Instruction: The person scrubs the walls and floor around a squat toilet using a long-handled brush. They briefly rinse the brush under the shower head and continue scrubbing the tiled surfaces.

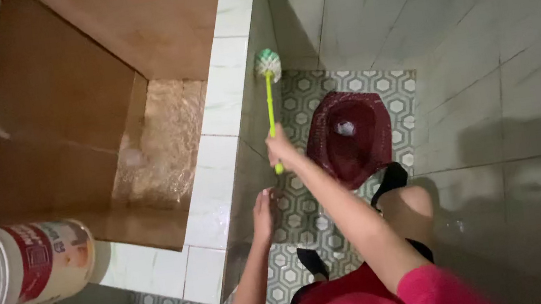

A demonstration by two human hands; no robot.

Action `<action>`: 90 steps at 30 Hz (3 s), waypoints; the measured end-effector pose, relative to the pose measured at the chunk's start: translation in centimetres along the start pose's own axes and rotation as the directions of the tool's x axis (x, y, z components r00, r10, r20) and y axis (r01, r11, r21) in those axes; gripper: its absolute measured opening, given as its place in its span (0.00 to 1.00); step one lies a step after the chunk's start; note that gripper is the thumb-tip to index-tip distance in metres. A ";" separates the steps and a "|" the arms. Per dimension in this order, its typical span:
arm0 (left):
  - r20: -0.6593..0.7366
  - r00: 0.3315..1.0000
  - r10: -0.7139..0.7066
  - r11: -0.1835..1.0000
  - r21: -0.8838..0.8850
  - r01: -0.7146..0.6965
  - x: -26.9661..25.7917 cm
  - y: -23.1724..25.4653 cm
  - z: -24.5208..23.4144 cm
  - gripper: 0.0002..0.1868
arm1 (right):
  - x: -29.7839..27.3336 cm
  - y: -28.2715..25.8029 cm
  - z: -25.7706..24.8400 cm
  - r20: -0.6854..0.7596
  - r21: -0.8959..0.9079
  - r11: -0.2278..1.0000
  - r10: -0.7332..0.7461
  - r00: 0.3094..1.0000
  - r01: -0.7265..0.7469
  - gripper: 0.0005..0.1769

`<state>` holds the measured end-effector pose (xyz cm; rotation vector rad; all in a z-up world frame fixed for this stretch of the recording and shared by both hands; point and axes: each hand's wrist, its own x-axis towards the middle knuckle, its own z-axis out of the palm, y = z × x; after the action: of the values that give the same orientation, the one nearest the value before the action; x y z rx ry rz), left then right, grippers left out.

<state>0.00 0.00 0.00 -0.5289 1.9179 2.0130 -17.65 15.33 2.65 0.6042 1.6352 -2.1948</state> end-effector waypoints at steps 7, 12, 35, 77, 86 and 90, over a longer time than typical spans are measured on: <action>-0.011 1.000 -0.022 0.995 -0.096 0.021 -1.9 -0.4 -2.0 0.30 | -6.0 11.9 -0.2 0.009 -0.101 0.950 0.297 0.955 -0.294 0.19; -0.058 0.995 0.086 0.986 0.150 -0.076 -3.1 -0.8 -3.2 0.33 | -11.4 10.8 -0.5 0.197 0.050 0.953 0.284 0.938 -0.299 0.09; 0.085 0.956 0.280 0.947 0.136 -0.290 -10.7 -3.4 -6.3 0.28 | -22.6 12.7 0.5 0.256 0.117 0.895 0.393 0.883 -0.431 0.16; 0.042 0.994 0.102 0.980 0.166 -0.107 -30.9 -9.7 -20.7 0.30 | -33.2 27.8 7.9 0.261 0.161 0.831 0.484 0.835 -0.532 0.24; 0.255 0.964 0.072 0.955 0.263 -0.141 -28.8 -5.5 -27.1 0.33 | -38.7 28.8 13.4 0.023 0.252 0.957 0.141 0.990 -0.143 0.20; 0.373 0.927 0.036 0.944 0.291 -0.154 -28.0 -4.8 -25.7 0.34 | -40.0 30.6 12.9 0.046 0.187 0.953 0.232 0.972 -0.237 0.20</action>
<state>28.27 -24.58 7.90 0.0232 1.9980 1.6597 30.18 -5.01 1.74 0.7794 1.2749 -2.1858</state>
